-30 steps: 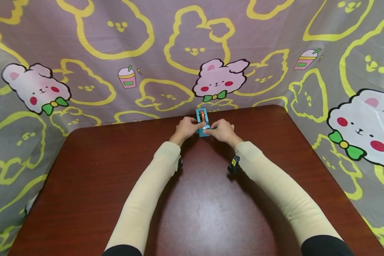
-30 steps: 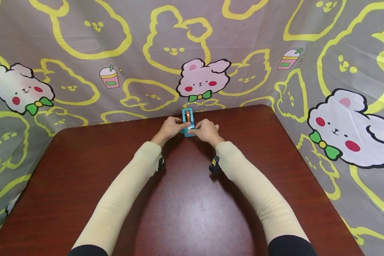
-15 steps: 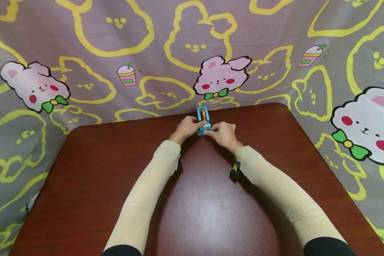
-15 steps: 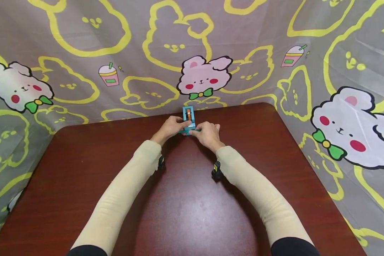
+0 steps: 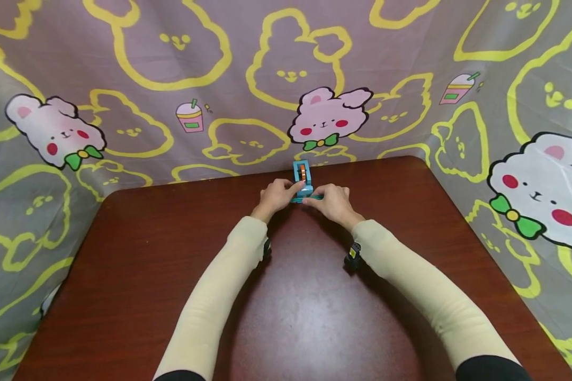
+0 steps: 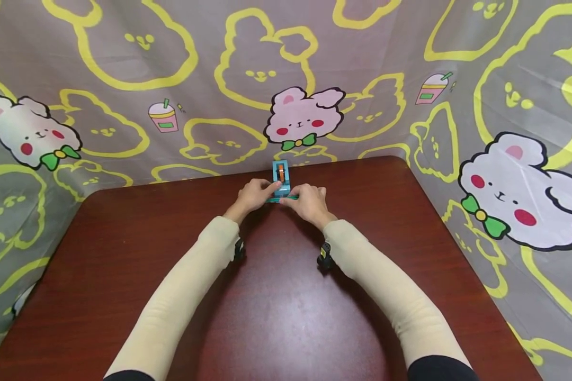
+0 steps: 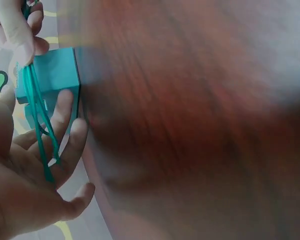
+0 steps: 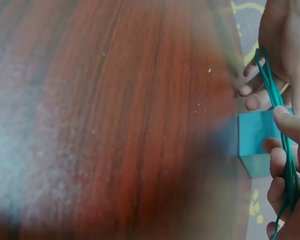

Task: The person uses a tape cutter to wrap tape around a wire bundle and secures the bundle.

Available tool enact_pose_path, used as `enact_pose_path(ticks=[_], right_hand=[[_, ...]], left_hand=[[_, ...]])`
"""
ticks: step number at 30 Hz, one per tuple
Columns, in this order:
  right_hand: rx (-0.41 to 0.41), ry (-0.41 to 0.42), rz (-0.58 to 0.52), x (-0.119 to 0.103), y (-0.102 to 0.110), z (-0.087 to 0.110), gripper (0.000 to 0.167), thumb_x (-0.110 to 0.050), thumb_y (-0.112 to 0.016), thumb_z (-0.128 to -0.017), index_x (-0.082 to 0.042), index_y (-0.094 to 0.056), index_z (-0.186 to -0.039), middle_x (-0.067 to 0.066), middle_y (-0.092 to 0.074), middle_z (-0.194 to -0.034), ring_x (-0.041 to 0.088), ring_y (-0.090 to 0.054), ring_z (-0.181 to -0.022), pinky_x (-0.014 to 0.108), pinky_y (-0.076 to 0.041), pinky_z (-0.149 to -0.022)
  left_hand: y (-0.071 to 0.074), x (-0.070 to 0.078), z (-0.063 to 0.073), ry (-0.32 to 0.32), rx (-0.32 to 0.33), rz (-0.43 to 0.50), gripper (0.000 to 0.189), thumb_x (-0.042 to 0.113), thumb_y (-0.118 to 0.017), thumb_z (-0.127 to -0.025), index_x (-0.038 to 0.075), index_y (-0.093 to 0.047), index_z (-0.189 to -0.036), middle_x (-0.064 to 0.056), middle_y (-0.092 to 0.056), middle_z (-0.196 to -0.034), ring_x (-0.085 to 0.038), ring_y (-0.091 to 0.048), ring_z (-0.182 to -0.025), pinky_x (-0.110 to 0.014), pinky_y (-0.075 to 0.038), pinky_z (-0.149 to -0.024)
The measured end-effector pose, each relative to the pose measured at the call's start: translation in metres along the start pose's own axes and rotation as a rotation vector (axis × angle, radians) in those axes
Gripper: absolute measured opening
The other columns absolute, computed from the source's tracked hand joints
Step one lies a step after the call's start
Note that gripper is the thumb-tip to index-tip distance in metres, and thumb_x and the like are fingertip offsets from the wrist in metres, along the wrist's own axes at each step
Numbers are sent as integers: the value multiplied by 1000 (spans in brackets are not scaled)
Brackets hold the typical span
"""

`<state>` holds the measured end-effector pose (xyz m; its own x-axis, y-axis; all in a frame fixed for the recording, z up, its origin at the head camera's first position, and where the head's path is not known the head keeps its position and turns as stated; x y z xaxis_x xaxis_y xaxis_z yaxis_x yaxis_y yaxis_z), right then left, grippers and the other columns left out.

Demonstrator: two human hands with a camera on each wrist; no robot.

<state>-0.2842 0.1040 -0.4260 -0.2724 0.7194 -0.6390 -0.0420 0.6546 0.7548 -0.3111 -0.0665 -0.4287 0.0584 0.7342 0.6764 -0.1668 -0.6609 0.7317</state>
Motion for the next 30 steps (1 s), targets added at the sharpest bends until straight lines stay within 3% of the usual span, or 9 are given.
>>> enact_pose_path(ticks=[3, 7, 11, 14, 20, 26, 30], right_hand=[[-26, 6, -6, -2, 3, 4, 29, -40, -78, -89, -12, -79, -97, -1, -74, -83, 21, -66, -86, 49, -27, -89], [-42, 29, -1, -3, 9, 10, 27, -34, -79, -89, -11, -79, -103, 2, -76, -96, 23, -67, -93, 50, -28, -88], [-53, 61, -20, -6, 17, 15, 22, -27, -79, -90, -10, -78, -103, 3, -75, -99, 25, -66, -96, 51, -28, -87], [-72, 74, -54, -11, 22, 20, 19, -23, -78, -90, -10, -78, -104, 3, -75, -99, 25, -65, -98, 53, -27, -91], [-121, 97, -140, -24, 29, 29, 17, -20, -76, -92, -12, -76, -106, 0, -73, -96, 22, -64, -97, 54, -28, -97], [-132, 124, -213, -33, 35, 37, 15, -15, -75, -92, -11, -76, -107, 0, -72, -93, 20, -61, -85, 42, -46, -79], [-116, 167, -179, -36, 38, 43, 16, -18, -74, -94, -12, -75, -108, -2, -72, -93, 19, -64, -89, 49, -35, -90]], left_hand=[[4, -5, 6, -25, 25, 20, 60, 61, -48, -100, 8, -71, -115, -5, -73, -97, -24, -64, -98, -58, -26, -104], [14, -6, 19, -134, 15, 42, 48, 55, -53, -101, 12, -73, -112, -3, -74, -96, -20, -65, -98, -55, -27, -106], [21, 0, 36, -290, -46, -76, 41, 46, -64, -98, 14, -72, -123, -1, -72, -116, -20, -62, -112, -52, -25, -108], [25, 4, 51, -392, -55, -204, 42, 41, -68, -96, 14, -70, -128, -1, -71, -121, -21, -63, -111, -51, -25, -106], [30, 13, 75, -567, 66, -390, 33, 34, -72, -95, 16, -74, -122, 2, -74, -106, -18, -64, -99, -53, -29, -104], [36, 23, 93, -706, 175, -446, 20, 26, -69, -97, 13, -79, -108, 3, -74, -90, -18, -63, -90, -52, -31, -103], [37, 25, 98, -743, 210, -450, 21, 26, -65, -100, 12, -79, -107, 2, -74, -89, -17, -64, -89, -53, -32, -103]])
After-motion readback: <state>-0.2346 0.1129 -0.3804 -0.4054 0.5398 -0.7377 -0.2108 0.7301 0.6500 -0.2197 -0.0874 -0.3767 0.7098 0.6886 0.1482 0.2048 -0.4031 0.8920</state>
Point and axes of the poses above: each hand's wrist, its own z-axis away from the middle knuckle, its own y-axis out of the back of the hand, x = y × z, the point moved 5 cm from there along -z, towards the middle knuckle
